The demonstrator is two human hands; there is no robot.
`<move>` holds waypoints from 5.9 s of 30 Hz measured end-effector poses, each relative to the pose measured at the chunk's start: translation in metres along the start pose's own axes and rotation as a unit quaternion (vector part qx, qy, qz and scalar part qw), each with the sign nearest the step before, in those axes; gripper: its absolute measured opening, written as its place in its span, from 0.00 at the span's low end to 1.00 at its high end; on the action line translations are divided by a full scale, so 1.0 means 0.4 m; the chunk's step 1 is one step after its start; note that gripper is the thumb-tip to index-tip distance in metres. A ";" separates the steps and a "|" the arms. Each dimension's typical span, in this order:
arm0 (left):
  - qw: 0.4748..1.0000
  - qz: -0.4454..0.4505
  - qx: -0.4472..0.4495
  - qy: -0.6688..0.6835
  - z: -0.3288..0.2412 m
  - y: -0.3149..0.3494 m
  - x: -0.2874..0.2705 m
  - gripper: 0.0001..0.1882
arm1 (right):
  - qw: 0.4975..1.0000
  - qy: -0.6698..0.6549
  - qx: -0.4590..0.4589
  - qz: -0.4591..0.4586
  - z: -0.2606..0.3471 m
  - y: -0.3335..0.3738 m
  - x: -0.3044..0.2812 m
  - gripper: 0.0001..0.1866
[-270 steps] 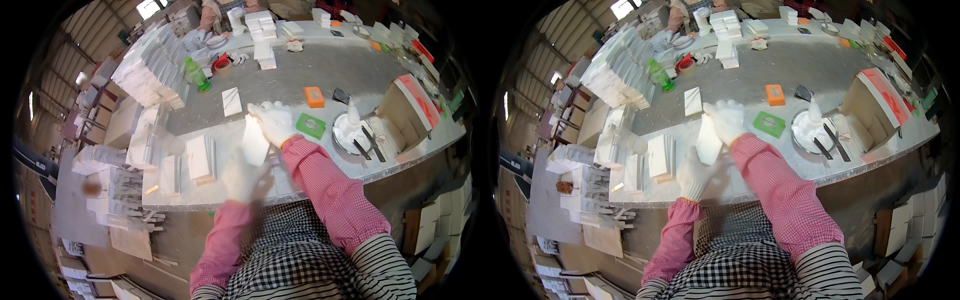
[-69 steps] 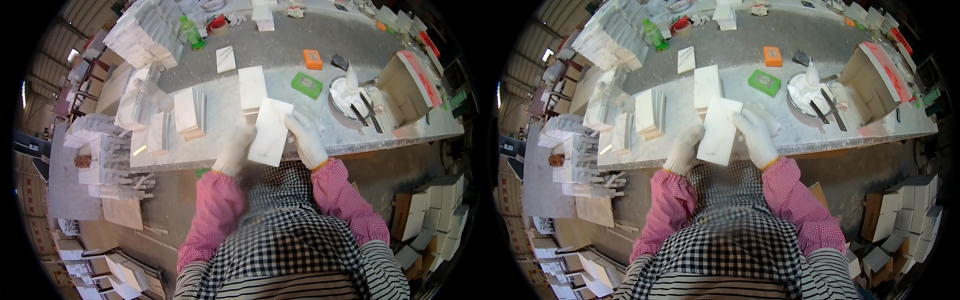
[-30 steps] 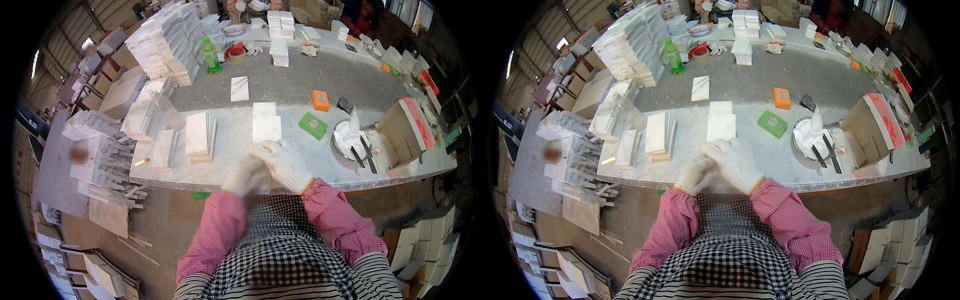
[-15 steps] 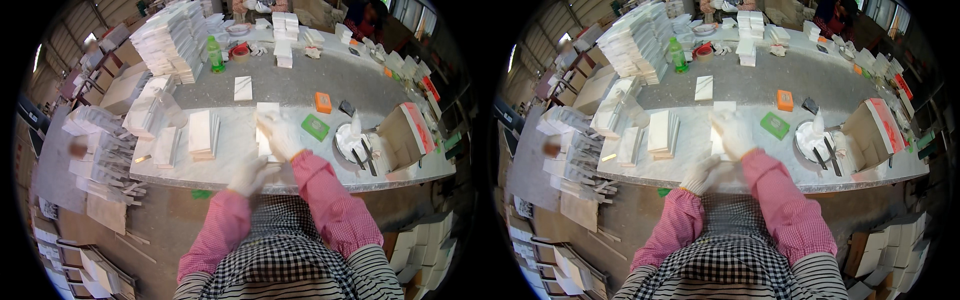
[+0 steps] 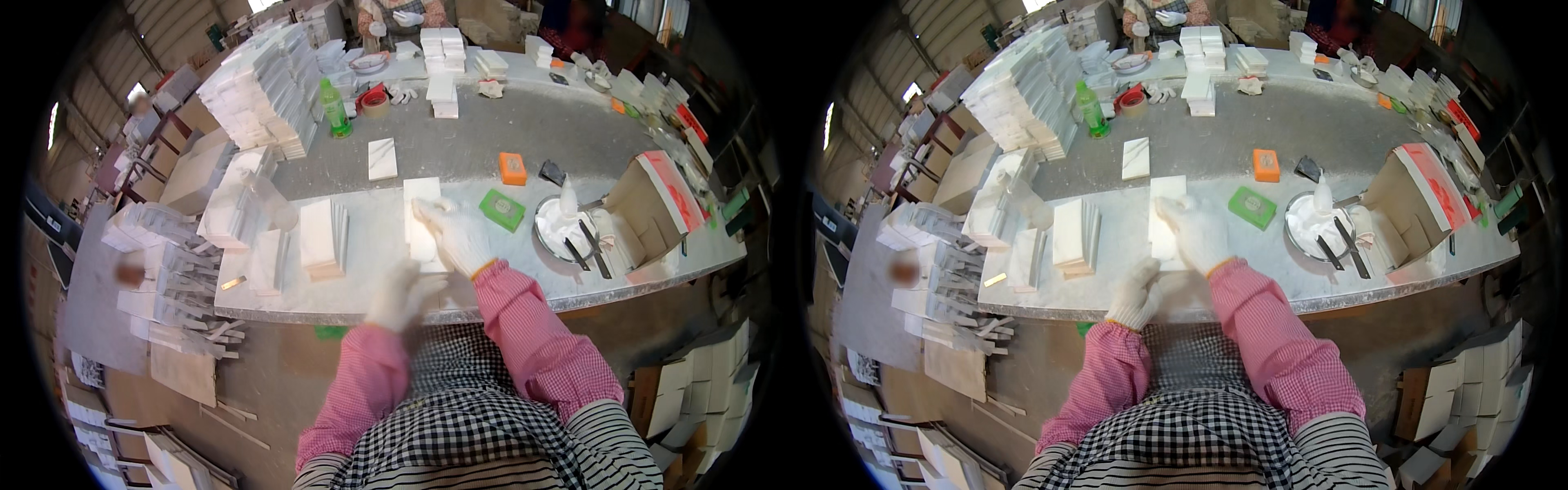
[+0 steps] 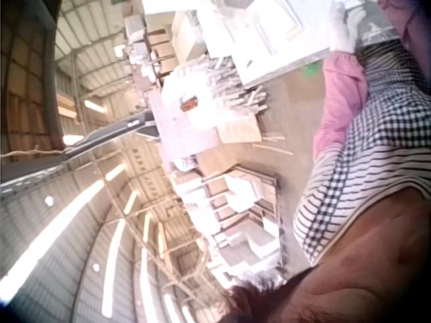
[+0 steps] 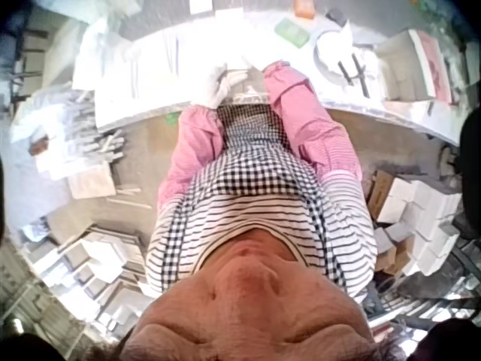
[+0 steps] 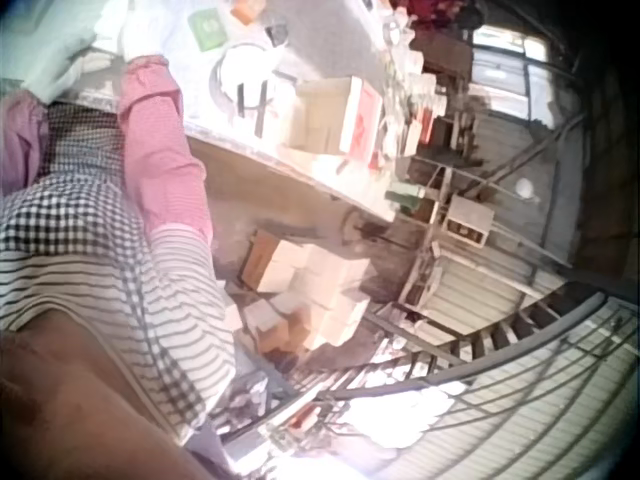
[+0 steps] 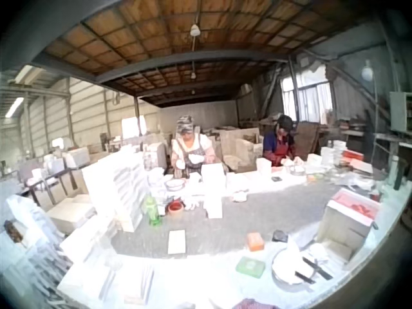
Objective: The person applies a white paste to the edges of small rectangular blocks using a metal spatula. They then press the blocks together and rub the edges with a green sponge. The person repeats this process with multiple blocks at a workbench.
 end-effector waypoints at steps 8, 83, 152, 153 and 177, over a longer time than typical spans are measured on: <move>0.999 0.029 -0.025 -0.014 -0.089 0.024 0.105 0.16 | 0.987 0.031 0.155 0.026 -0.162 -0.055 -0.030 0.18; 0.956 0.097 -0.174 -0.216 -0.013 -0.261 0.525 0.37 | 0.926 -0.156 0.342 -0.031 -0.415 0.473 -0.342 0.15; 0.857 0.128 -0.044 -0.498 -0.040 -0.192 0.469 0.34 | 0.949 -0.207 0.210 -0.111 -0.257 0.413 -0.173 0.12; 0.852 0.122 0.007 -0.510 -0.033 -0.189 0.467 0.34 | 0.953 -0.191 0.207 -0.112 -0.263 0.407 -0.168 0.12; 0.873 0.082 -0.160 -0.453 -0.123 -0.168 0.474 0.32 | 0.818 -0.514 0.254 -0.051 -0.164 0.383 -0.242 0.12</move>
Point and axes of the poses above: each hand's wrist, its own y-axis away from the middle knuckle, its own x-axis out of the palm, z = x × y, the point moved 2 cm from there along -y, towards the middle knuckle, and after that the axes turned 14 degrees about z, right-handed, at the moved point
